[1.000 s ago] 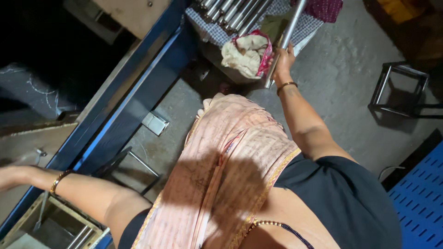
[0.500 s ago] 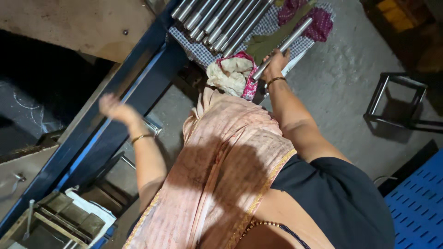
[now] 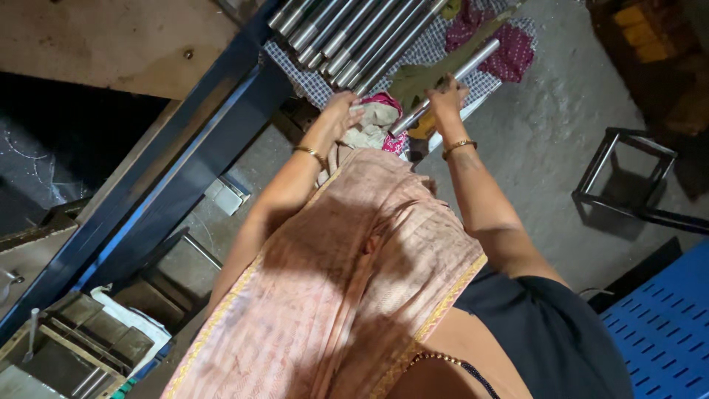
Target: The person wipes several cylindrical metal rods with a cloth, then places them into a machine. The person also wipes the machine's surface and handles a bolt.
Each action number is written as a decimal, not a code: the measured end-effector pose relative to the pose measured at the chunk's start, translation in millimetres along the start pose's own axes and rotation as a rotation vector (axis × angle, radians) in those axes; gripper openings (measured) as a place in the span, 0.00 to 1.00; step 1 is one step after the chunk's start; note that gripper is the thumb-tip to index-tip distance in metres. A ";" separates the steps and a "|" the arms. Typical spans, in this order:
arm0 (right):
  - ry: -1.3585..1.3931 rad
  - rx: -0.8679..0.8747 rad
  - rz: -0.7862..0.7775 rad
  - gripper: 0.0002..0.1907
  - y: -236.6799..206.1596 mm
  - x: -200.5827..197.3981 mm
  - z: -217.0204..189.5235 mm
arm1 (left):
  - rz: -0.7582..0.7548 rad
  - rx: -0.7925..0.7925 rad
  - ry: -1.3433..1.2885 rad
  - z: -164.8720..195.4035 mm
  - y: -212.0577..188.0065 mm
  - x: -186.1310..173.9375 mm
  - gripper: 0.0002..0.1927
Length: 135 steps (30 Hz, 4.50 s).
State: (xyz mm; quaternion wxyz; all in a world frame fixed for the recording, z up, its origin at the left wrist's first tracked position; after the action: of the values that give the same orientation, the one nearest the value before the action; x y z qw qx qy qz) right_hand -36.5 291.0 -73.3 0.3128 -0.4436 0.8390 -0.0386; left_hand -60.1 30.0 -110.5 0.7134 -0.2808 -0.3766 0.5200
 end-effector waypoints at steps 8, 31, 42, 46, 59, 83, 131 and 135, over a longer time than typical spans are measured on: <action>-0.208 -0.012 -0.078 0.43 -8.7 14.6 22.2 | 0.080 -0.170 -0.088 -22.9 11.2 9.7 0.18; 1.275 0.555 -0.427 0.15 36.1 82.2 -55.6 | -0.267 -0.209 -0.348 19.4 -23.2 89.3 0.10; 1.132 0.613 -0.574 0.12 -7.3 98.4 -94.2 | -0.218 -0.198 -0.293 11.8 -28.9 31.3 0.10; 1.110 0.540 -0.689 0.09 -30.4 110.6 -88.8 | -0.183 -0.042 -0.153 3.7 -43.0 -26.6 0.09; 1.343 0.300 -1.207 0.21 -189.7 208.4 -173.8 | 0.720 1.009 0.062 27.4 -267.0 -237.6 0.19; 1.027 -0.140 -1.527 0.22 -467.9 297.1 -313.3 | 0.641 1.226 -0.215 -75.2 -397.0 -425.7 0.11; 1.286 -0.094 -1.599 0.22 -403.6 737.7 -487.5 | 2.099 0.706 1.302 9.0 -612.6 -571.6 0.25; 1.259 -0.121 -1.578 0.23 -408.3 732.4 -494.1 | 2.102 0.720 1.303 10.2 -612.3 -571.5 0.26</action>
State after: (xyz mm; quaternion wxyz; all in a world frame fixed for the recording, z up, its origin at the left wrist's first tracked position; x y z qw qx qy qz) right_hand -319.6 -623.3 103.0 -0.3245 -0.7857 0.3191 -0.4189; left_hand 155.9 -699.4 240.1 0.0501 -0.4346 0.6008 0.6690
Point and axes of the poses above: each hand's wrist, its own y-axis towards the middle knuckle, its own x-axis out of the palm, z = x × y, the point moved 10 cm from there along y, towards the middle knuckle, and after that the axes turned 14 degrees about y, right-handed, at the moved point
